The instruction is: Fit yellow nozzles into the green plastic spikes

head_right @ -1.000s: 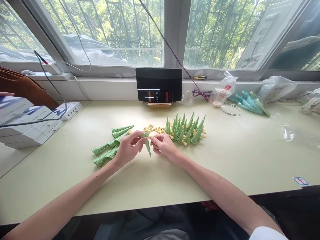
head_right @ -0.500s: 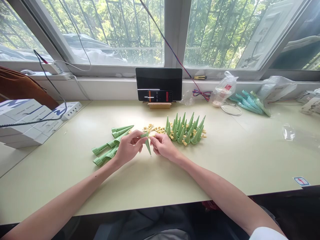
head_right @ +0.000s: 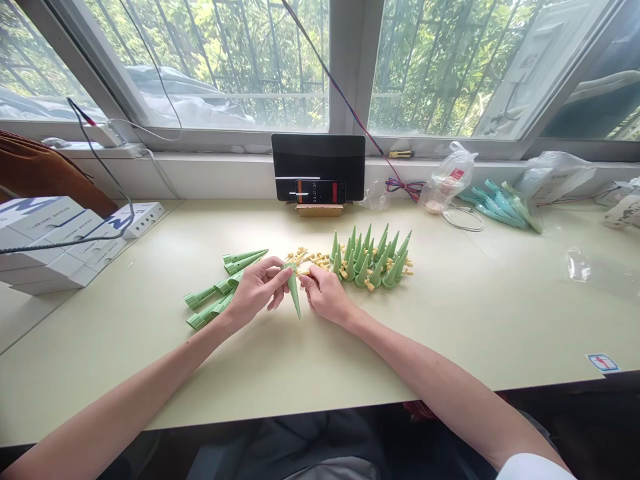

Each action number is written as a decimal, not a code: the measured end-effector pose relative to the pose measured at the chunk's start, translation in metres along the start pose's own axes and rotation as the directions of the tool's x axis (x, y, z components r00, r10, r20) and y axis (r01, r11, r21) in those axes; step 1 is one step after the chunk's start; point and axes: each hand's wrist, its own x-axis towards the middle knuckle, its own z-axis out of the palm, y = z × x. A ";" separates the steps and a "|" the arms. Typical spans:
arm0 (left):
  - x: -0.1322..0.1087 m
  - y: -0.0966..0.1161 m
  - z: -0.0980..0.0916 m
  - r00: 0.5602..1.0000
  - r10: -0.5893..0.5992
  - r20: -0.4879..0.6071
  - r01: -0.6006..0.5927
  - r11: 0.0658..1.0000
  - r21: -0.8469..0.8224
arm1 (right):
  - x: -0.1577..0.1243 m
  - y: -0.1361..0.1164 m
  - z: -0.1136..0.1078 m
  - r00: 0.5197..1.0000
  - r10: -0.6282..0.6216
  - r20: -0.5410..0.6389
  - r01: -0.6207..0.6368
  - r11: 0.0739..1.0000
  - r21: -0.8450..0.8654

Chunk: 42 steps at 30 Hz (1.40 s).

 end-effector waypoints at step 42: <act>-0.001 -0.020 0.002 0.956 0.273 -0.110 -0.248 0.948 0.198 | -0.001 -0.016 -0.003 0.992 0.034 0.118 -0.072 0.940 0.334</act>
